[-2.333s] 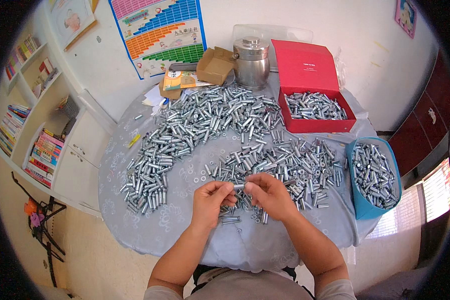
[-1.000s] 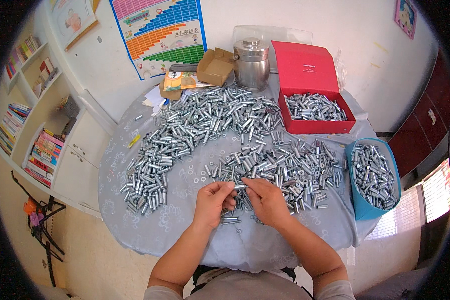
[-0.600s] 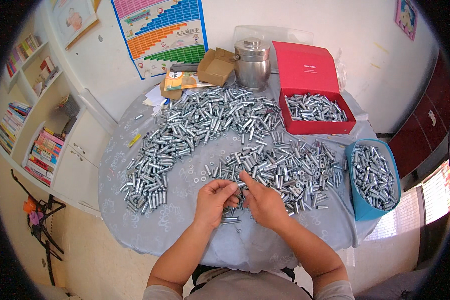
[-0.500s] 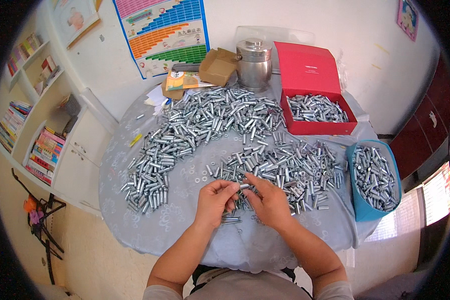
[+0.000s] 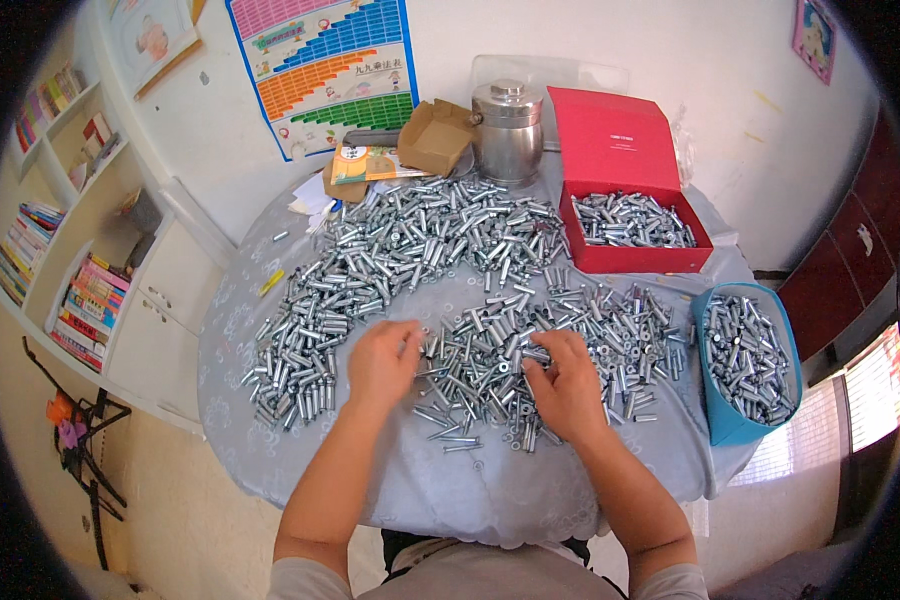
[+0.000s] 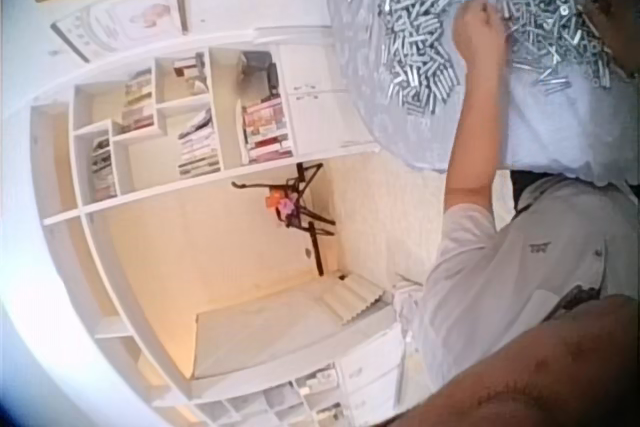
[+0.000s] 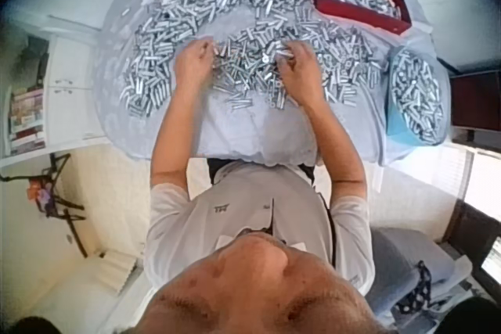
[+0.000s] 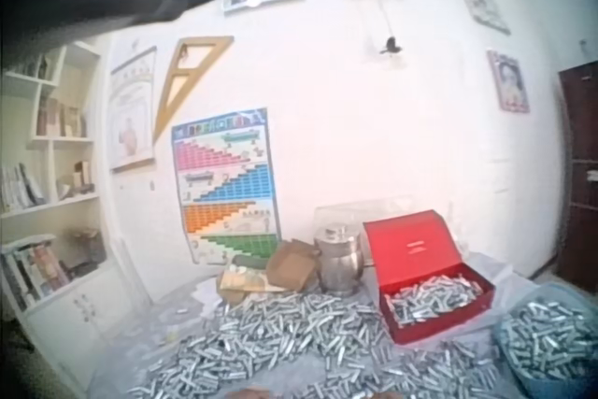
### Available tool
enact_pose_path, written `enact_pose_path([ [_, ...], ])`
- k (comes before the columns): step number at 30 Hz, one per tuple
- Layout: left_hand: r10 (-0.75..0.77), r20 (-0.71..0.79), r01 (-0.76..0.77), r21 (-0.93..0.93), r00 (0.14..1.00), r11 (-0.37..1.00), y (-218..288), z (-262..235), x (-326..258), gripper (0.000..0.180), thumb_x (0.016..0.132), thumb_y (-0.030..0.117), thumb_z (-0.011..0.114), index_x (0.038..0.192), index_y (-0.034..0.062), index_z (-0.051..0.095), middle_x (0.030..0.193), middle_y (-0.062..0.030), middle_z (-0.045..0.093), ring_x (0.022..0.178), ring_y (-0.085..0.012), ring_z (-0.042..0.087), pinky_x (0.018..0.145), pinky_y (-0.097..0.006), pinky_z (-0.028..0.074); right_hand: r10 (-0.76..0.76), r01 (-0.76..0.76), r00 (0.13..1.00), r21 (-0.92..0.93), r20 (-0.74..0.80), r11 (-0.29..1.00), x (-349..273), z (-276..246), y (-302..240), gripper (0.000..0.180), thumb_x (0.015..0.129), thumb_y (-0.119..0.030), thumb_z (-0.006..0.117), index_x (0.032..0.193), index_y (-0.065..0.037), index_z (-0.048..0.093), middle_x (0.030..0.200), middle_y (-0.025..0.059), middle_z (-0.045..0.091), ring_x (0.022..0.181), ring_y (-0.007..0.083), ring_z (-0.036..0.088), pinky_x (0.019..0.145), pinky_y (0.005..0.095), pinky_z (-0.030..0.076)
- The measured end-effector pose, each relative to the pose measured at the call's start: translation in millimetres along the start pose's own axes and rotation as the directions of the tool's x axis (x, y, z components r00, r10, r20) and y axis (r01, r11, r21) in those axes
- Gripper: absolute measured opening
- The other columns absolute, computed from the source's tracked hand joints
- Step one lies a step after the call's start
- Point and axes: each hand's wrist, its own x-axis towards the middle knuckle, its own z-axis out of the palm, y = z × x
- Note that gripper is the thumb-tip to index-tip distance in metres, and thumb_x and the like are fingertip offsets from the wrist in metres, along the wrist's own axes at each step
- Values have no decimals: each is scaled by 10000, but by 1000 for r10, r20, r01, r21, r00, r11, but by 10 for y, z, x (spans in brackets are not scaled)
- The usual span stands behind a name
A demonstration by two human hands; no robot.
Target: The person sits at a table covered with metal fasteners and repeatedly picks up a bolt and a nut, screwing them together by hand. The person then places the assembled fastener into a red box on the right side of the table. This repetitive assembly process continues throughout the video.
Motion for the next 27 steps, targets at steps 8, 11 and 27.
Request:
enact_pose_path([
  [8, -97, 42, 66, 471, 994, 880, -629, -29, 376, 233, 836, 120, 665, 1062, 66, 689, 1179, -115, 590, 918, -312, 672, 776, -440, 556, -45, 45, 999, 13, -27, 999, -10, 7, 31, 301, 853, -32, 686, 1148, -28, 630, 1136, 137, 578, 627, 153, 559, 566, 267, 471],
  [11, -220, 73, 147, 541, 973, 828, -579, -7, 403, 257, 824, 141, 699, 1074, 86, 680, 1187, -142, 573, 926, -341, 665, 783, -449, 555, -40, 40, 999, 6, -27, 999, -25, 17, 35, 302, 854, -31, 686, 1150, -29, 630, 1135, 134, 578, 619, 149, 555, 568, 266, 470],
  [27, -259, 325, 406, -832, 909, 378, 381, -87, -161, 229, 915, 44, 682, 1123, -51, 673, 934, -101, 723, 801, -142, 701, 730, -260, 584, 112, -157, 983, 351, 146, 923, -59, 102, -85, 201, 977, -196, 623, 989, -1, 672, 807, 19, 628, 620, 72, 500, 562, 239, 437],
])
